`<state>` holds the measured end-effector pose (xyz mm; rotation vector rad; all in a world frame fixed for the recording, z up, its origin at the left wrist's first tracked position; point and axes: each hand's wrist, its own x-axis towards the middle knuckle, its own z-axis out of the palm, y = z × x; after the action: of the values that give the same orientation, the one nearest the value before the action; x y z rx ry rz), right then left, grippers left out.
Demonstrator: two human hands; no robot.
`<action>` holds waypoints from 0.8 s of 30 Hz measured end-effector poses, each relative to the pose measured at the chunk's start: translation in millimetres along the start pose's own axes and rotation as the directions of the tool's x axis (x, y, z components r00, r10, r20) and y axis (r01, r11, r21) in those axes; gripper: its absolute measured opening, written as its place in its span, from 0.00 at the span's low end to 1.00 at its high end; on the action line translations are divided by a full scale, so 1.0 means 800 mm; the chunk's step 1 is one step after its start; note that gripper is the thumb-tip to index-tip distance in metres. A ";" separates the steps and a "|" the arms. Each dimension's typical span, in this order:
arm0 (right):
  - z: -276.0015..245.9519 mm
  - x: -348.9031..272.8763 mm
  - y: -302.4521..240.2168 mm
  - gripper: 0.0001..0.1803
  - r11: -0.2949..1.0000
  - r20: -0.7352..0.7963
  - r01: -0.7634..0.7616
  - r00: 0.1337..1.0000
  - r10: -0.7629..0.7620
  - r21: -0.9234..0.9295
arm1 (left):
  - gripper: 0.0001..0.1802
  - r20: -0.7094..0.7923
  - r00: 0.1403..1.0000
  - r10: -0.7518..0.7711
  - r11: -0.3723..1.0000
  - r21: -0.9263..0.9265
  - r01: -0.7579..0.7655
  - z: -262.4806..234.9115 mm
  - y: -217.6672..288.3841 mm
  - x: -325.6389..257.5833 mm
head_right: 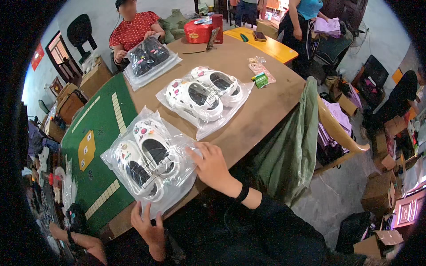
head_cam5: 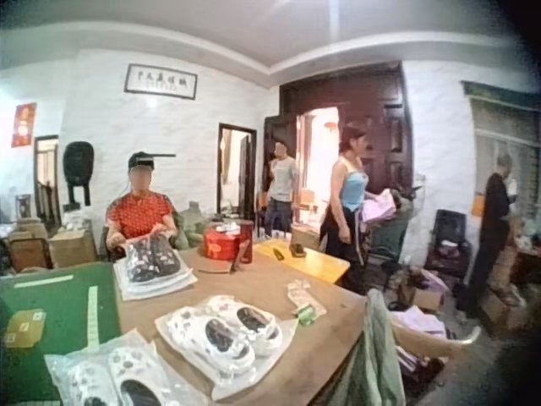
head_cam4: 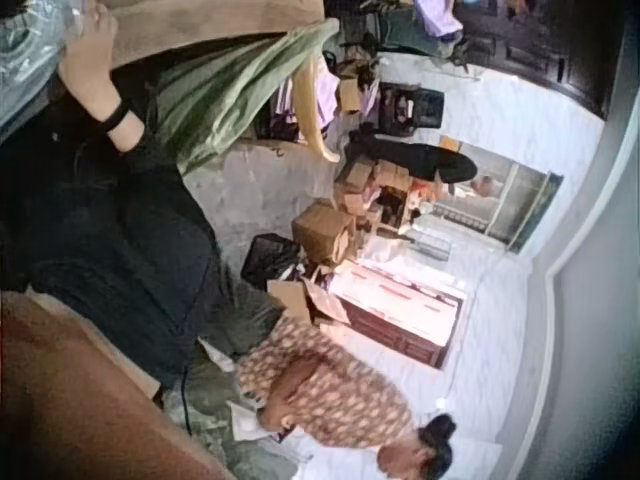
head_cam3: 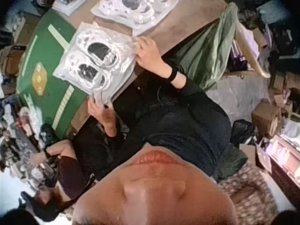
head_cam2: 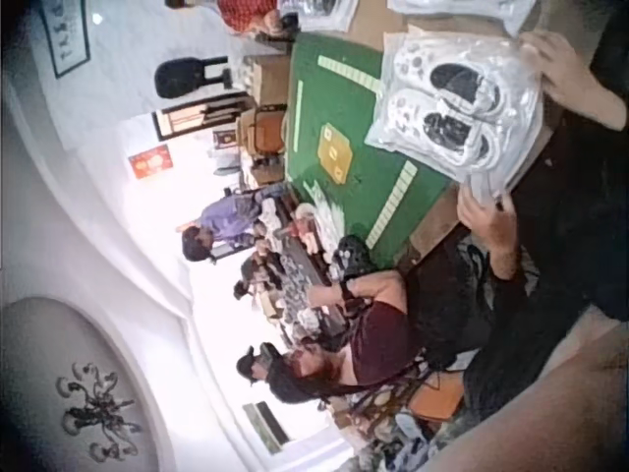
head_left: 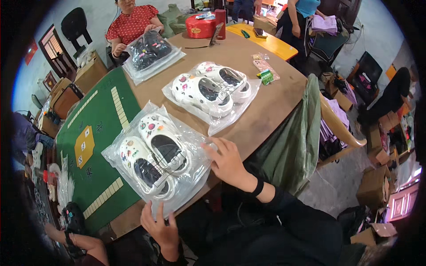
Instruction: The recorder is checking and packing white clogs with colorful decorative accessories into plastic bags and placing them in a larger sack.
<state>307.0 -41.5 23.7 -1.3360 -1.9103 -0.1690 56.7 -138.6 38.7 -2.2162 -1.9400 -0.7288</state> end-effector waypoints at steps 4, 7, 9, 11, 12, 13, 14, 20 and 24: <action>0.008 -0.019 0.022 0.19 0.979 0.152 -0.195 0.971 0.185 0.051 | 0.20 -0.145 0.986 -0.087 0.979 -0.197 0.057 0.041 -0.048 -0.040; 0.009 -0.023 0.022 0.17 0.939 0.209 -0.285 0.947 0.244 0.193 | 0.16 -0.306 0.938 -0.161 0.972 -0.214 0.098 0.042 -0.040 -0.040; 0.014 -0.020 0.021 0.13 0.905 0.150 -0.332 0.942 0.302 0.267 | 0.12 -0.283 0.913 -0.295 0.949 -0.197 0.246 0.042 -0.049 -0.043; 0.011 -0.013 0.018 0.11 0.854 0.122 -0.397 0.918 0.378 0.337 | 0.10 -0.231 0.877 -0.421 0.896 -0.260 0.361 0.037 -0.053 -0.047; 0.009 -0.011 0.016 0.08 0.796 0.103 -0.445 0.890 0.445 0.411 | 0.08 -0.174 0.821 -0.544 0.821 -0.311 0.478 0.033 -0.052 -0.046; 0.012 -0.012 0.015 0.07 0.784 0.019 -0.427 0.883 0.470 0.451 | 0.08 -0.194 0.789 -0.583 0.788 -0.371 0.491 0.033 -0.048 -0.044; 0.011 -0.011 0.014 0.07 0.783 0.011 -0.437 0.876 0.483 0.442 | 0.08 -0.183 0.799 -0.572 0.793 -0.374 0.482 0.029 -0.047 -0.041; 0.009 -0.001 0.015 0.09 0.643 0.038 -0.480 0.817 0.575 0.597 | 0.16 0.002 0.821 -0.570 0.714 -0.493 0.497 0.022 -0.035 -0.031; 0.002 -0.010 0.032 0.09 0.554 0.217 -0.613 0.757 0.617 0.563 | 0.18 0.273 0.843 -0.464 0.795 -0.292 0.532 0.012 -0.004 -0.029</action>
<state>328.9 -35.0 9.4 -1.4308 -1.1890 0.7507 54.4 -155.7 20.0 -2.0021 -2.7453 -1.0436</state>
